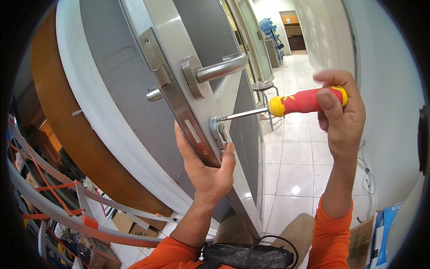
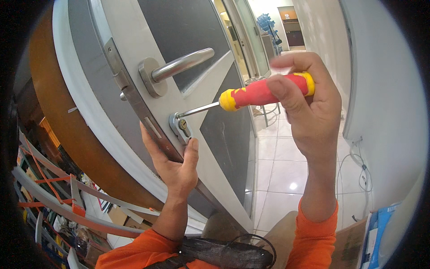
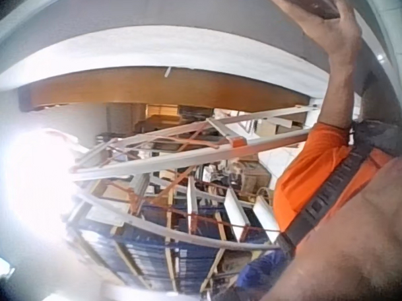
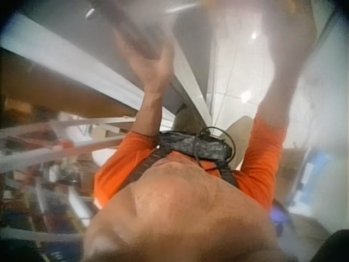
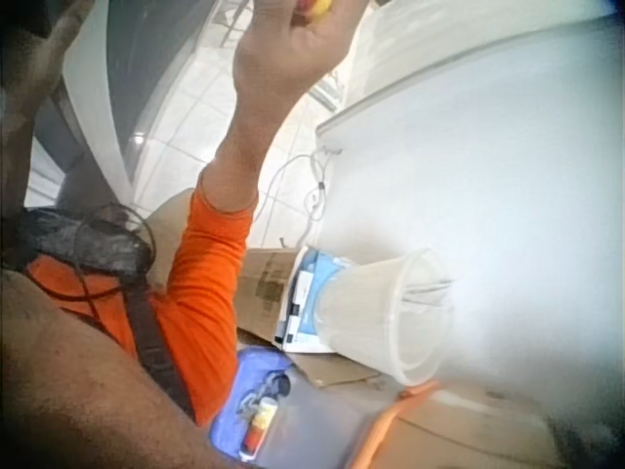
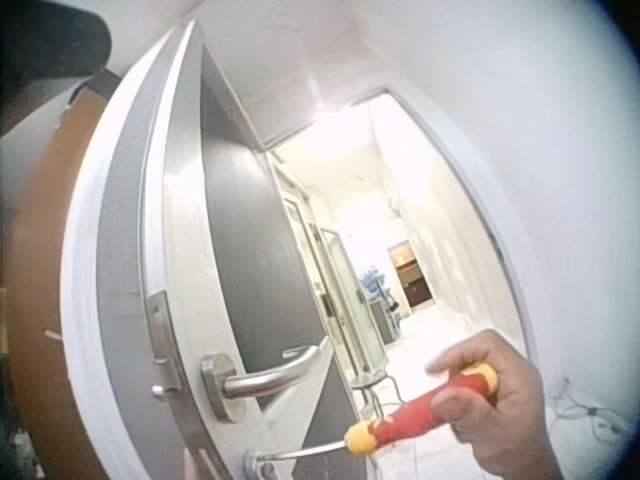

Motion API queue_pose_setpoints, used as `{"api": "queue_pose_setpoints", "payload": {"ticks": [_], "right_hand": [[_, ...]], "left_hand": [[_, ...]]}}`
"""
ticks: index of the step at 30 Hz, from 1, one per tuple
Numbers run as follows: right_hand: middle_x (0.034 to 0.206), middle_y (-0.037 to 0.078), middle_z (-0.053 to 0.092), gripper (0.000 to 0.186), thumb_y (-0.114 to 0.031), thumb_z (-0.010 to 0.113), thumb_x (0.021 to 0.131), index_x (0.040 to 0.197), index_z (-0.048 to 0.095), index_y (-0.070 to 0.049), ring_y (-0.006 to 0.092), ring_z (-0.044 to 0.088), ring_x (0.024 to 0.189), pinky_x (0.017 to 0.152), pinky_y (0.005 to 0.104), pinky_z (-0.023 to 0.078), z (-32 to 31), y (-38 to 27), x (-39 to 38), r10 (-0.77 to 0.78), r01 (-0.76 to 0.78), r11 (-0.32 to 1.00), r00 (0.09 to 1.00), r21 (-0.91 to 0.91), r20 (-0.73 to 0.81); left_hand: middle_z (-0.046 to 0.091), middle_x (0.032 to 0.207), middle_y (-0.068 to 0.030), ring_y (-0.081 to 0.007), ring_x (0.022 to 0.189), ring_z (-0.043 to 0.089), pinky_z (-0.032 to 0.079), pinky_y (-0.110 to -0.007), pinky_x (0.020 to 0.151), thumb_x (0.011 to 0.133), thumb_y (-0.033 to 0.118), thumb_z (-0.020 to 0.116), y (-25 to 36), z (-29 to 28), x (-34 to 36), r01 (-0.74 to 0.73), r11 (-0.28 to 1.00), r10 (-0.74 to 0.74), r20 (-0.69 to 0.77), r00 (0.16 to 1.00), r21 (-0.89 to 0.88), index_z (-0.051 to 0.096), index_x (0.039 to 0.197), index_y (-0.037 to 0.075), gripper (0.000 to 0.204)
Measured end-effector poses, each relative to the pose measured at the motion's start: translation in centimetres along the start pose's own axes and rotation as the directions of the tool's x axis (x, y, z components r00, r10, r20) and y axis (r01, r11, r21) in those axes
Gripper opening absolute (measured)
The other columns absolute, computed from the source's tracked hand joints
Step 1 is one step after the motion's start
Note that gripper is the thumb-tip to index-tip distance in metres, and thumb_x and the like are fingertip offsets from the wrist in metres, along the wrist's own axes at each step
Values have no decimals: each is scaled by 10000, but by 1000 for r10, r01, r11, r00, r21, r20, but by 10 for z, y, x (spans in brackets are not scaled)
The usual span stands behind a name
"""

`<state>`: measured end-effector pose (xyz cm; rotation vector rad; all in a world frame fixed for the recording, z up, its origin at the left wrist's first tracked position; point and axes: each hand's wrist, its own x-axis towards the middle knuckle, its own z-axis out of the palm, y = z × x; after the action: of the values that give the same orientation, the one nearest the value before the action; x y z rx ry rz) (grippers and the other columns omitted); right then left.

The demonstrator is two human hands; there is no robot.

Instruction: The person replaces a door lock by removing the old cylinder using a screwdriver and keys, then installing a new cylinder and securing it with a screw.

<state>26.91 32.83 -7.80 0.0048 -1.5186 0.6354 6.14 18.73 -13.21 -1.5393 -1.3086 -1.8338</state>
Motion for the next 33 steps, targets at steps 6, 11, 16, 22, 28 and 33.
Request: {"api": "queue_pose_setpoints", "payload": {"ticks": [6, 11, 16, 22, 28, 33], "right_hand": [[936, 1, 623, 261, -259, 676, 982, 1132, 594, -61, 55, 517, 732, 635, 196, 448, 5, -8, 6, 66, -66, 998, 998, -8, -17], [955, -2, 609, 253, -215, 675, 969, 1152, 567, -78, 31, 514, 763, 639, 182, 437, -4, -3, 7, 166, -166, 986, 982, -13, 91], [878, -16, 567, 202, -200, 670, 973, 1098, 560, -86, 18, 492, 710, 598, 178, 420, -13, -15, 6, 312, -329, 942, 933, 72, 178], [777, -22, 539, 198, -205, 666, 987, 1067, 555, -62, 16, 429, 578, 483, 183, 352, -3, -4, 2, 161, -175, 977, 980, 123, 116], [779, -12, 537, 239, -138, 663, 947, 1125, 530, -50, 15, 442, 591, 518, 183, 385, -5, -10, 9, 280, -292, 953, 950, 79, 140], [859, -1, 559, 299, -193, 658, 968, 1198, 516, -67, 15, 482, 676, 558, 187, 422, -22, -15, 9, 376, -394, 919, 895, 31, 239]], "left_hand": [[475, 1382, -129, -155, 1130, 571, 530, -277, 878, 847, -18, 677, 0, 1, 3, -16, 1000, 16, -2, 1000, 11, 100, 1621, 63, 969], [471, 1392, -136, -166, 1143, 575, 536, -283, 879, 847, -22, 676, 0, -1, 3, -27, 999, 26, 25, 999, 34, 91, 1618, 47, 970], [482, 1399, -140, -160, 1132, 593, 548, -270, 861, 842, -40, 671, -2, 0, 3, -42, 999, 42, 21, 999, -12, 89, 1619, 57, 976], [520, 1368, -134, -151, 1099, 613, 557, -256, 833, 843, -57, 659, -6, -1, 3, -64, 997, 65, 22, 998, -33, 92, 1619, 66, 969], [502, 1393, -142, -155, 1126, 604, 557, -265, 846, 851, -45, 668, -5, 0, 5, -78, 996, 79, 16, 997, -39, 99, 1619, 66, 963], [496, 1402, -140, -159, 1153, 591, 552, -273, 854, 861, -35, 670, -7, 0, 5, -89, 993, 91, 22, 996, -76, 99, 1621, 63, 956]]}}
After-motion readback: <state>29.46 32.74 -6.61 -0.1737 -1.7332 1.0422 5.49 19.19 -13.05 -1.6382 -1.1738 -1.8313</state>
